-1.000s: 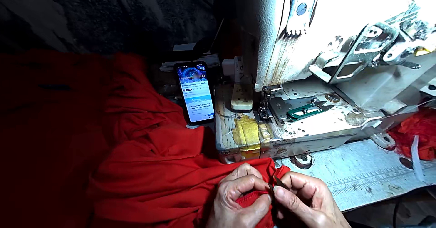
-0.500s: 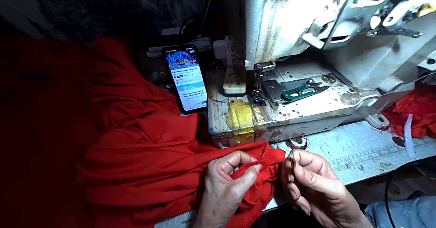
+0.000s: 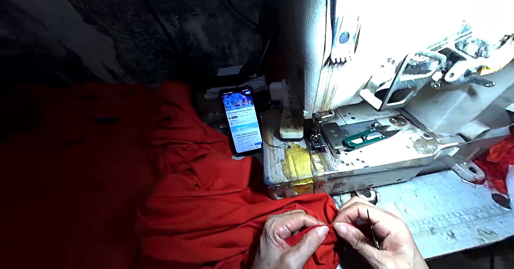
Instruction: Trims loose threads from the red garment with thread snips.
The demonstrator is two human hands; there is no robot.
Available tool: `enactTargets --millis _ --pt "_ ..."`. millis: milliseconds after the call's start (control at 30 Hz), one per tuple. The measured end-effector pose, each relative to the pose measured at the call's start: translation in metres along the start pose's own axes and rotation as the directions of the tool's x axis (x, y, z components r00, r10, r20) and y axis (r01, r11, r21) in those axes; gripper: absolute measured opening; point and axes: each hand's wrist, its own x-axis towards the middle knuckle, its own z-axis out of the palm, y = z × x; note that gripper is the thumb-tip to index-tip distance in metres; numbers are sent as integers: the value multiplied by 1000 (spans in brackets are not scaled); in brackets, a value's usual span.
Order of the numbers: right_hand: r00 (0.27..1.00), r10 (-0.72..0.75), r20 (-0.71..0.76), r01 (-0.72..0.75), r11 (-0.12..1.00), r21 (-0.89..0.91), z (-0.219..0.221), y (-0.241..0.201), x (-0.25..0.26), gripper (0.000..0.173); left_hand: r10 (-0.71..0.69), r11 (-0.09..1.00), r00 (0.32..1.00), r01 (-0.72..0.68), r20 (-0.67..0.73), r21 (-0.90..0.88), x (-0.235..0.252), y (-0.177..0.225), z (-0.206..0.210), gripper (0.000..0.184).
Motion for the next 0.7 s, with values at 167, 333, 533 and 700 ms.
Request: enactTargets --millis 167,333,533,700 --pt "999 37 -20 -38 997 -62 9 2 -3 13 -36 994 999 34 -10 -107 -3 -1 -3 12" --pt "983 177 -57 -171 981 95 13 1 -2 4 -119 975 992 126 47 -182 -4 3 -9 14" --pt "980 49 -195 -58 998 -39 -8 -8 -19 36 -106 985 991 116 82 -131 -2 7 -8 19" --pt "982 186 -33 -180 976 125 -7 -22 -29 11 -49 987 992 66 116 -149 -2 3 -10 20"
